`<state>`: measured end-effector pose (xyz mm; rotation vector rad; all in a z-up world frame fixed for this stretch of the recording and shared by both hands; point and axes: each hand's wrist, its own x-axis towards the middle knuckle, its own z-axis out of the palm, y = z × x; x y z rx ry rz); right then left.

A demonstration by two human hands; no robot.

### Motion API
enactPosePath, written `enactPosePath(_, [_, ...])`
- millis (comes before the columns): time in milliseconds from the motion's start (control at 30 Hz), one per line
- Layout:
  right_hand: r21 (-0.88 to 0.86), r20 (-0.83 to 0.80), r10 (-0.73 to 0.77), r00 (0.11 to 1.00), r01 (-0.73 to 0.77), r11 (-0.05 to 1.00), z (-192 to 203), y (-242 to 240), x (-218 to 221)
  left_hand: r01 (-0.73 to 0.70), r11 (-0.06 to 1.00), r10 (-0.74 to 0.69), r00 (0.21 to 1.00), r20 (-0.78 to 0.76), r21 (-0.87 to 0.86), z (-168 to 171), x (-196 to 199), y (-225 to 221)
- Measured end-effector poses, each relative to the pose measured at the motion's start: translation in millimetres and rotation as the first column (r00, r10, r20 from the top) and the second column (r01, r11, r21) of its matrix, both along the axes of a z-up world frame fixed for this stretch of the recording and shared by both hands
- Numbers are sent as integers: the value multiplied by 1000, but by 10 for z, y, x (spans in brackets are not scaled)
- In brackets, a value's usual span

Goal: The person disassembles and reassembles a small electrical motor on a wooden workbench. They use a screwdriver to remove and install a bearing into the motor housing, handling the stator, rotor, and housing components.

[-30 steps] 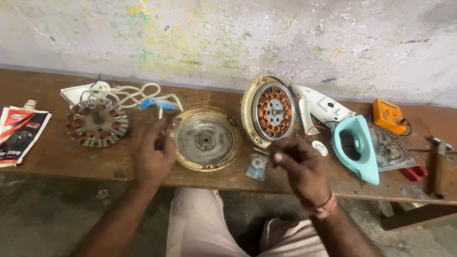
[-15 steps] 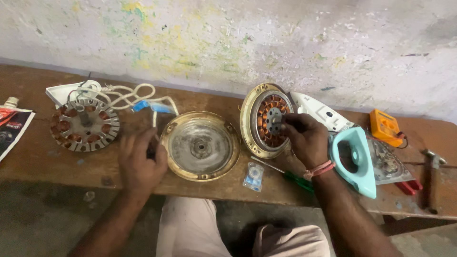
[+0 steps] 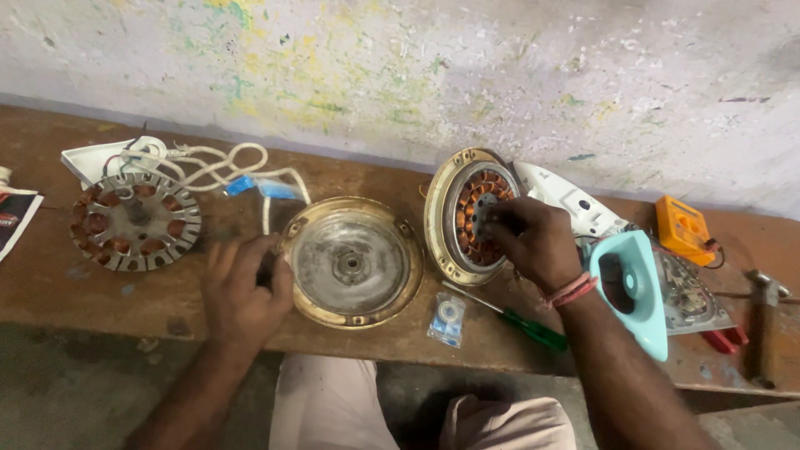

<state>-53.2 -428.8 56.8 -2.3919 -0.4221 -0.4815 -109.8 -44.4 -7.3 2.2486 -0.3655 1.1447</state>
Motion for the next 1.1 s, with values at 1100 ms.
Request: enactPosePath(1100, [-16,-27,-35,999,34,999,19,14,-3,21,995,-22,1000,-6,-100,-9,-11,27])
